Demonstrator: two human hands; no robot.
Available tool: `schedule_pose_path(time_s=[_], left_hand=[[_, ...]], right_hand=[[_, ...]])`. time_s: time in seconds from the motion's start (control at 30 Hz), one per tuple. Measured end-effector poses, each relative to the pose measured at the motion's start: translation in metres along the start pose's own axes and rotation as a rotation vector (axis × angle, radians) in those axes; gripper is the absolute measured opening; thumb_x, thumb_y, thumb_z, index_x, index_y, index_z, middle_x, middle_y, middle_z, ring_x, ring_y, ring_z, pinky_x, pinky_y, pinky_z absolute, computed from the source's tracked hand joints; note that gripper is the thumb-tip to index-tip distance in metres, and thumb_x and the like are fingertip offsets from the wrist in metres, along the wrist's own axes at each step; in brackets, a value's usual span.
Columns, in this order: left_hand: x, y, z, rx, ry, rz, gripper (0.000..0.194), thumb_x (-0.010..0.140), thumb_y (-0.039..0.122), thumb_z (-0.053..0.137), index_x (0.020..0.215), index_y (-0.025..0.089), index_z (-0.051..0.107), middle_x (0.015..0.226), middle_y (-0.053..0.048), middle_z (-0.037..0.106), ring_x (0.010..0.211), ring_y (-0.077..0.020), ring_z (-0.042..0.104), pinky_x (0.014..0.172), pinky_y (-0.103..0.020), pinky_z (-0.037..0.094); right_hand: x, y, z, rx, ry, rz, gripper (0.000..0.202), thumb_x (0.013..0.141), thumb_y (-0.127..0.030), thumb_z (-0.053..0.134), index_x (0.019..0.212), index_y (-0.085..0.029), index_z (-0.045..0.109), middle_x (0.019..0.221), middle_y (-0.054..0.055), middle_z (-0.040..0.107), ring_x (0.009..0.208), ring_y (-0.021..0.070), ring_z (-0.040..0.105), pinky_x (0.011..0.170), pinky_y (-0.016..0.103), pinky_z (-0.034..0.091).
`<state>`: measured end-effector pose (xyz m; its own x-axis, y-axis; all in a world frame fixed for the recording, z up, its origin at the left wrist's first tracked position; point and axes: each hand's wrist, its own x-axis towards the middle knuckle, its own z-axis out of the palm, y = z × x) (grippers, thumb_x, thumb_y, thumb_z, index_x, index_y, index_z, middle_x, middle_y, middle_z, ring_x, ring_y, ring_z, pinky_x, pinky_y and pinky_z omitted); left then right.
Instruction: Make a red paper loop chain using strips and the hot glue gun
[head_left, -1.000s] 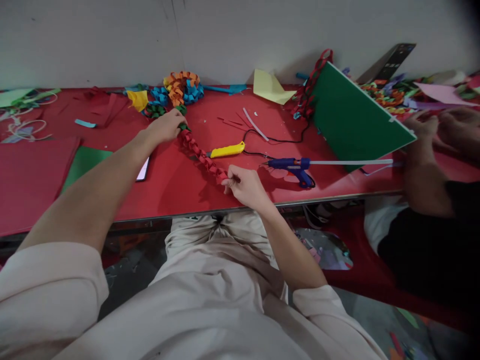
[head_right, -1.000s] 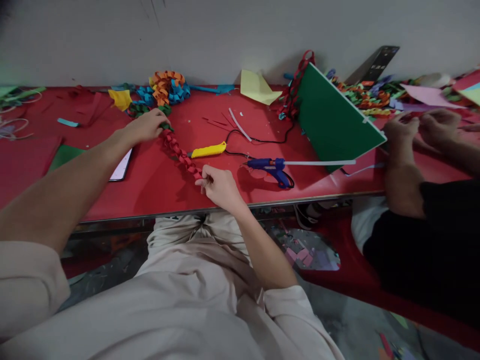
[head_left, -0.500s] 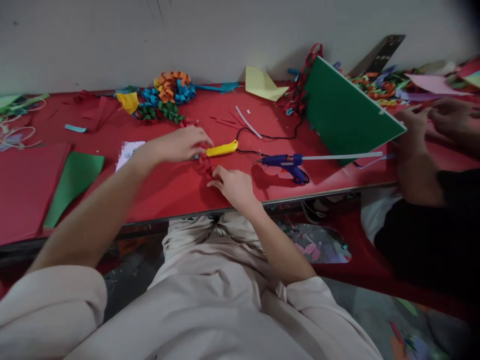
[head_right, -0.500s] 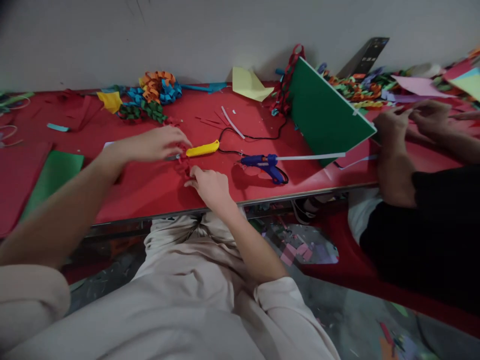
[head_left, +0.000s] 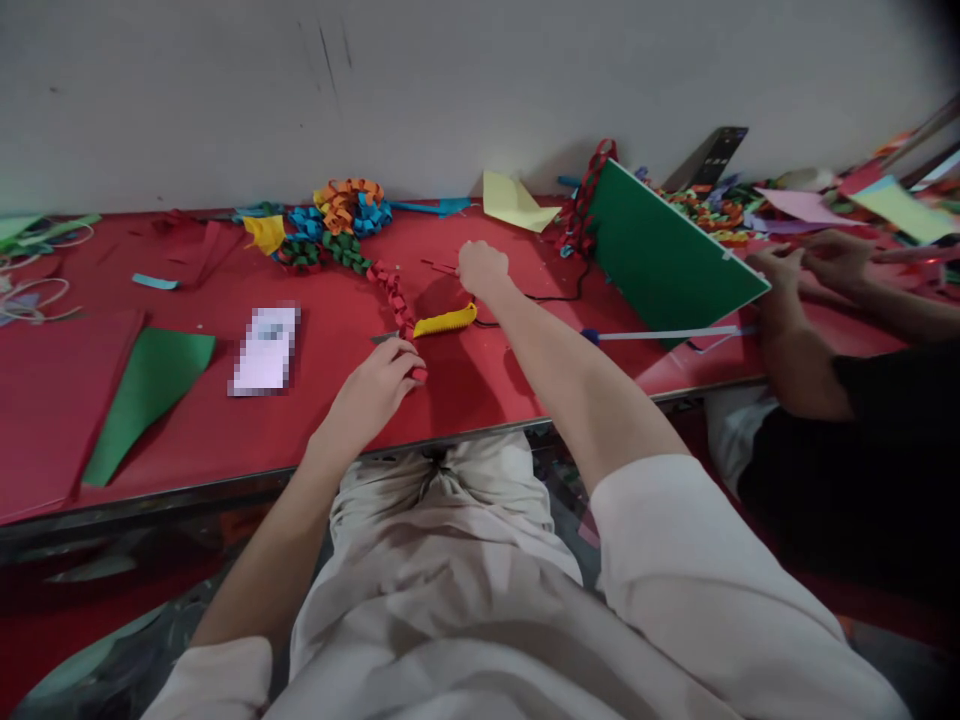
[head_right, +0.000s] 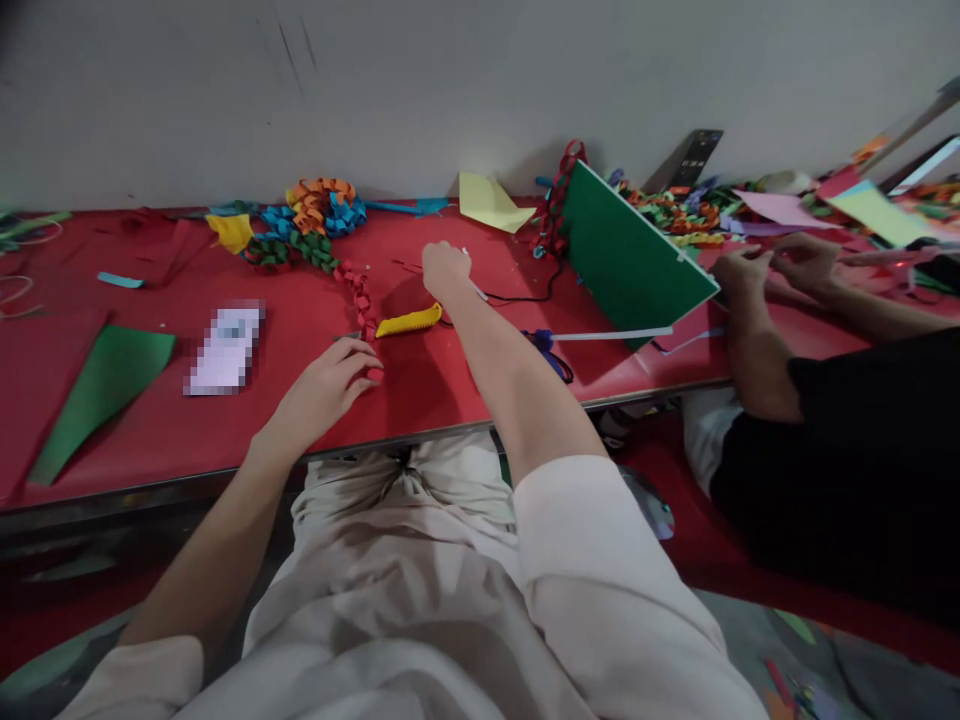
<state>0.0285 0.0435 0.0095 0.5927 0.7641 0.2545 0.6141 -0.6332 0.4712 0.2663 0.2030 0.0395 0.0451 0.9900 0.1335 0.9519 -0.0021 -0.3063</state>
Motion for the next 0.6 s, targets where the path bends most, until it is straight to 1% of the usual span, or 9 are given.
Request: schedule_pose_path(time_s=[0.1, 0.23, 0.3, 0.33, 0.37, 0.43, 0.5, 0.53, 0.6], left_hand=[[-0.011, -0.002, -0.007, -0.064, -0.038, -0.002, 0.029, 0.102, 0.026, 0.047, 0.12, 0.034, 0.069, 0.132, -0.008, 0.061, 0.119, -0.0237, 0.067, 0.106, -0.042, 0.059], [-0.023, -0.008, -0.014, 0.013, -0.012, -0.029, 0.031, 0.103, 0.028, 0.046, 0.109, 0.033, 0.076, 0.13, -0.007, 0.066, 0.116, -0.024, 0.068, 0.104, -0.041, 0.059], [-0.025, -0.009, -0.018, 0.078, 0.044, -0.043, 0.028, 0.103, 0.031, 0.05, 0.107, 0.033, 0.077, 0.127, -0.007, 0.069, 0.119, -0.0263, 0.067, 0.105, -0.043, 0.056], [-0.025, -0.009, -0.019, 0.087, 0.096, -0.056, 0.026, 0.103, 0.032, 0.051, 0.109, 0.032, 0.077, 0.125, -0.007, 0.07, 0.119, -0.0269, 0.066, 0.105, -0.044, 0.056], [-0.023, -0.008, -0.021, 0.075, 0.164, -0.075, 0.025, 0.103, 0.032, 0.052, 0.111, 0.03, 0.076, 0.121, -0.008, 0.072, 0.116, -0.0265, 0.067, 0.103, -0.043, 0.056], [-0.018, -0.003, -0.024, 0.019, 0.306, -0.122, 0.026, 0.103, 0.032, 0.053, 0.115, 0.024, 0.074, 0.114, -0.008, 0.074, 0.102, -0.0227, 0.07, 0.092, -0.038, 0.057], [-0.011, 0.005, -0.026, -0.043, 0.395, -0.157, 0.026, 0.103, 0.03, 0.054, 0.116, 0.02, 0.073, 0.109, -0.006, 0.076, 0.088, -0.0176, 0.07, 0.079, -0.031, 0.055], [-0.008, 0.009, -0.026, -0.064, 0.408, -0.163, 0.025, 0.102, 0.029, 0.055, 0.116, 0.02, 0.073, 0.108, -0.005, 0.077, 0.085, -0.0161, 0.07, 0.076, -0.029, 0.054], [-0.003, 0.016, -0.024, -0.091, 0.397, -0.163, 0.023, 0.1, 0.028, 0.057, 0.115, 0.019, 0.073, 0.106, -0.004, 0.078, 0.085, -0.0155, 0.07, 0.076, -0.027, 0.052]], right_hand=[[0.006, 0.005, 0.011, -0.037, -0.02, 0.096, 0.038, 0.093, -0.002, 0.061, 0.131, 0.002, 0.065, 0.134, 0.032, 0.063, 0.13, 0.0403, 0.062, 0.106, 0.057, 0.048], [0.011, 0.005, 0.013, -0.02, -0.072, 0.11, 0.042, 0.092, -0.004, 0.063, 0.133, 0.001, 0.064, 0.133, 0.029, 0.065, 0.128, 0.036, 0.065, 0.106, 0.052, 0.05], [0.011, 0.002, 0.011, 0.002, -0.073, 0.082, 0.039, 0.092, -0.008, 0.066, 0.131, -0.004, 0.067, 0.131, 0.023, 0.067, 0.125, 0.0321, 0.066, 0.106, 0.049, 0.051], [0.01, 0.0, 0.01, 0.017, -0.058, 0.065, 0.038, 0.094, -0.011, 0.066, 0.132, -0.008, 0.067, 0.131, 0.02, 0.069, 0.124, 0.0295, 0.066, 0.106, 0.048, 0.051], [0.008, -0.003, 0.009, 0.034, -0.035, 0.051, 0.038, 0.096, -0.016, 0.066, 0.133, -0.012, 0.066, 0.13, 0.016, 0.069, 0.123, 0.0272, 0.066, 0.106, 0.047, 0.051], [0.003, -0.007, 0.008, 0.064, 0.012, 0.042, 0.037, 0.098, -0.024, 0.067, 0.134, -0.02, 0.065, 0.13, 0.012, 0.07, 0.121, 0.0253, 0.067, 0.106, 0.046, 0.052], [-0.002, -0.009, 0.007, 0.083, 0.042, 0.061, 0.034, 0.096, -0.026, 0.07, 0.129, -0.019, 0.068, 0.129, 0.015, 0.071, 0.121, 0.0286, 0.068, 0.104, 0.049, 0.053], [-0.004, -0.009, 0.007, 0.089, 0.051, 0.072, 0.032, 0.095, -0.023, 0.071, 0.126, -0.016, 0.07, 0.128, 0.017, 0.071, 0.121, 0.0313, 0.068, 0.103, 0.051, 0.054], [-0.007, -0.009, 0.004, 0.112, 0.073, 0.058, 0.031, 0.092, -0.017, 0.072, 0.122, -0.009, 0.071, 0.125, 0.023, 0.07, 0.122, 0.0363, 0.068, 0.102, 0.054, 0.053]])
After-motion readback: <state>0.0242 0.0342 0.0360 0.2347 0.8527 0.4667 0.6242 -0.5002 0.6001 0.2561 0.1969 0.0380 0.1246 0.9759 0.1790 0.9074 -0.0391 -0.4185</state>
